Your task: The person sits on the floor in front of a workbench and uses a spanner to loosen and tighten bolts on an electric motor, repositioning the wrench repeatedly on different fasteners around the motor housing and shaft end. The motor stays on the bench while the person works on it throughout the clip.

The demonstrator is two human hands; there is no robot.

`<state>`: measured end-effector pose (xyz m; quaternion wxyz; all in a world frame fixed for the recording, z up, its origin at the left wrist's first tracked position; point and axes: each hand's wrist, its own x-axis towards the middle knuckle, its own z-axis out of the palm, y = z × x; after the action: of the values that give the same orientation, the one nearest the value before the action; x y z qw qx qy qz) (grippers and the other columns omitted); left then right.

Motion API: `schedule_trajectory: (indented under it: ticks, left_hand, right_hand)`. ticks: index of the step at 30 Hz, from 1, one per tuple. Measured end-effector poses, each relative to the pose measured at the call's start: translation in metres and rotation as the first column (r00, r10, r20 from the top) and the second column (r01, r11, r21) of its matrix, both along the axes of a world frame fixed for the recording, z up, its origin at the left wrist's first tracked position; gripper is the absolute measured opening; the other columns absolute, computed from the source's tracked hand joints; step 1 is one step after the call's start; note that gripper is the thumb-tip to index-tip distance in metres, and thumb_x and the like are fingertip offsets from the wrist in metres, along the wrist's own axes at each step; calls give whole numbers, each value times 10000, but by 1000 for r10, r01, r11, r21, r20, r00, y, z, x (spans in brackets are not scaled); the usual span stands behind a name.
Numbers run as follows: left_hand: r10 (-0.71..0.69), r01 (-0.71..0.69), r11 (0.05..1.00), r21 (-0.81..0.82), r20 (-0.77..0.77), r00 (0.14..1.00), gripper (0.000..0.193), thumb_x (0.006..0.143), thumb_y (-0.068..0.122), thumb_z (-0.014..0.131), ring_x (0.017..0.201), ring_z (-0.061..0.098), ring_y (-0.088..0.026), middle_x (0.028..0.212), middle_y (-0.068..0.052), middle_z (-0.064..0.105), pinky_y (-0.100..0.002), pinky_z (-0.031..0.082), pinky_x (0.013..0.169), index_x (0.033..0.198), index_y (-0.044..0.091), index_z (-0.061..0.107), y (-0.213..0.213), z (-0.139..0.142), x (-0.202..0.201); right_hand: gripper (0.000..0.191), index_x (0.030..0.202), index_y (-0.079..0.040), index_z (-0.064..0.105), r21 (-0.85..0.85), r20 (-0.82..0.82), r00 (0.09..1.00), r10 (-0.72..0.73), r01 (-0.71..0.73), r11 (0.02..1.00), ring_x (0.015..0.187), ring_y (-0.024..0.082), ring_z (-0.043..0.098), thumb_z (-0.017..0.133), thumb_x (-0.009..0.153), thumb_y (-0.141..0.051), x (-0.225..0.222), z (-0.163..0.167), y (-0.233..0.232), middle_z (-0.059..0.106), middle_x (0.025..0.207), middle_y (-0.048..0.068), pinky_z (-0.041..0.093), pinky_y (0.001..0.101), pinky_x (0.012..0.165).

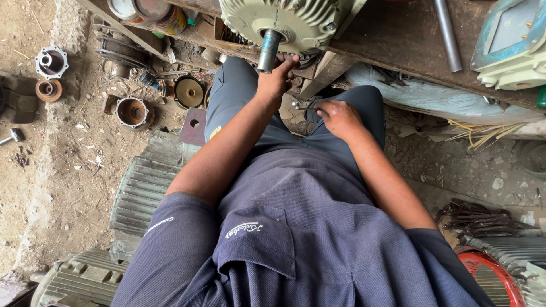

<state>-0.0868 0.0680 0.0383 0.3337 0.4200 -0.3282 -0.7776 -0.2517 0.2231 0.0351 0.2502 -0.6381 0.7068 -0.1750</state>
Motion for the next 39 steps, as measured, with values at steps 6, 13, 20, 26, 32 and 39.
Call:
schedule_trajectory:
  ticks: [6,13,20,26,32,39]
  left_hand:
    - [-35,44,987,157,-54,998,246,926,333,606,615,493,-71,856,6,745,-227,406,520,976,120,718,-1,2,-6]
    - [-7,10,999,-46,52,999,167,932,235,735,661,515,-70,892,-1,695,-253,410,544,993,91,679,-1,-5,-3]
    - [-13,13,1000,15,-17,1000,202,964,284,694,631,485,-59,856,15,695,-238,392,544,1016,89,698,-2,1,-1]
    - [-31,34,991,131,-22,999,162,934,284,650,615,494,-54,837,27,700,-230,396,530,993,137,685,-4,0,1]
    - [3,-3,1000,-8,-40,999,203,972,260,740,638,492,-78,808,18,605,-253,393,537,983,77,652,-4,-7,-1]
    - [-24,36,990,133,-90,996,187,926,302,670,598,463,-50,827,13,697,-217,355,503,960,120,698,-4,-6,-2]
  right_hand:
    - [184,1112,-116,746,-26,12,1000,-6,6,1000,994,357,710,683,948,-173,-1,0,1,754,1099,106,567,452,830]
    - [185,1123,-117,746,-17,0,1000,6,-6,1000,993,364,705,681,959,-176,-2,2,0,749,1085,117,562,458,830]
    - [177,1103,-118,748,-18,11,1000,-5,5,1000,987,356,710,680,948,-168,-1,2,1,754,1087,106,564,451,829]
    - [177,1103,-116,748,-15,22,1000,-13,13,1000,973,348,717,682,946,-166,-2,1,0,756,1089,100,572,444,818]
    - [175,1107,-113,750,-14,16,1000,-4,4,1000,981,354,714,690,949,-157,-2,2,1,752,1079,110,571,446,818]
    - [179,1103,-117,749,-32,32,999,-5,6,999,990,353,712,683,942,-157,-2,1,2,754,1097,103,570,443,824]
